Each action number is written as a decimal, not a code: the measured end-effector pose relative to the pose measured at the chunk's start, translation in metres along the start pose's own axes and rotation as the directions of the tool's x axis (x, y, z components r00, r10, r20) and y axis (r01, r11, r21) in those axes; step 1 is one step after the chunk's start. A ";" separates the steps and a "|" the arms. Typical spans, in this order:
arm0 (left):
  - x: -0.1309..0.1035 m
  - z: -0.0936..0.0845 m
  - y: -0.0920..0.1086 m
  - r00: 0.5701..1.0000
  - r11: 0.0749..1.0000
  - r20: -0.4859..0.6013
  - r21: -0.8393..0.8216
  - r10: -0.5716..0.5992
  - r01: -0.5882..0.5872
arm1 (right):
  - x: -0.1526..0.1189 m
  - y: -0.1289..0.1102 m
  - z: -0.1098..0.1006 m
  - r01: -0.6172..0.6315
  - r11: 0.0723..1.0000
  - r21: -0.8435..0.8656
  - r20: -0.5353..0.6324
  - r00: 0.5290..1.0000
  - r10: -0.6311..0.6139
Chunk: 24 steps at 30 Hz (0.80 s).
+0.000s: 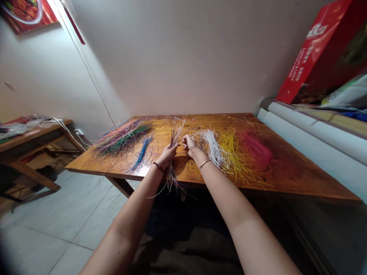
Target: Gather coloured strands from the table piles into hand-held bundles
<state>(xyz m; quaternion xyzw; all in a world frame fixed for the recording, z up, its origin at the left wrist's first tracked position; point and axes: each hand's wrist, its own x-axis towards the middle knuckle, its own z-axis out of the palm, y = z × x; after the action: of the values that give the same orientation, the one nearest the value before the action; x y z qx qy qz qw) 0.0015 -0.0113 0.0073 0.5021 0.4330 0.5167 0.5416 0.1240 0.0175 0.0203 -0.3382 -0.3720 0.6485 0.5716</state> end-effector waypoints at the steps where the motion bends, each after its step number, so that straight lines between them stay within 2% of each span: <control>1: 0.000 0.000 0.000 1.000 1.000 0.002 -0.004 0.000 0.000 | 0.000 -0.001 0.000 -0.011 1.000 0.011 0.005 1.000 0.011; 7: 0.001 0.000 -0.001 1.000 1.000 -0.008 -0.020 -0.002 0.002 | 0.000 -0.003 -0.001 -0.031 0.997 0.065 -0.002 1.000 0.031; 16: 0.001 -0.002 -0.002 1.000 0.999 0.007 -0.050 -0.013 0.013 | 0.004 -0.002 -0.002 0.003 0.994 0.106 -0.106 0.994 0.008; 24: 0.003 -0.002 -0.002 1.000 0.998 0.004 -0.066 -0.025 0.025 | 0.007 -0.005 -0.008 0.010 0.981 0.194 -0.128 0.992 0.016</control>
<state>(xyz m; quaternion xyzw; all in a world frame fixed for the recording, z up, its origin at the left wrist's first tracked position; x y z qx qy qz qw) 0.0000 -0.0079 0.0052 0.4793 0.4211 0.5233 0.5649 0.1325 0.0253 0.0210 -0.3227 -0.2687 0.6592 0.6238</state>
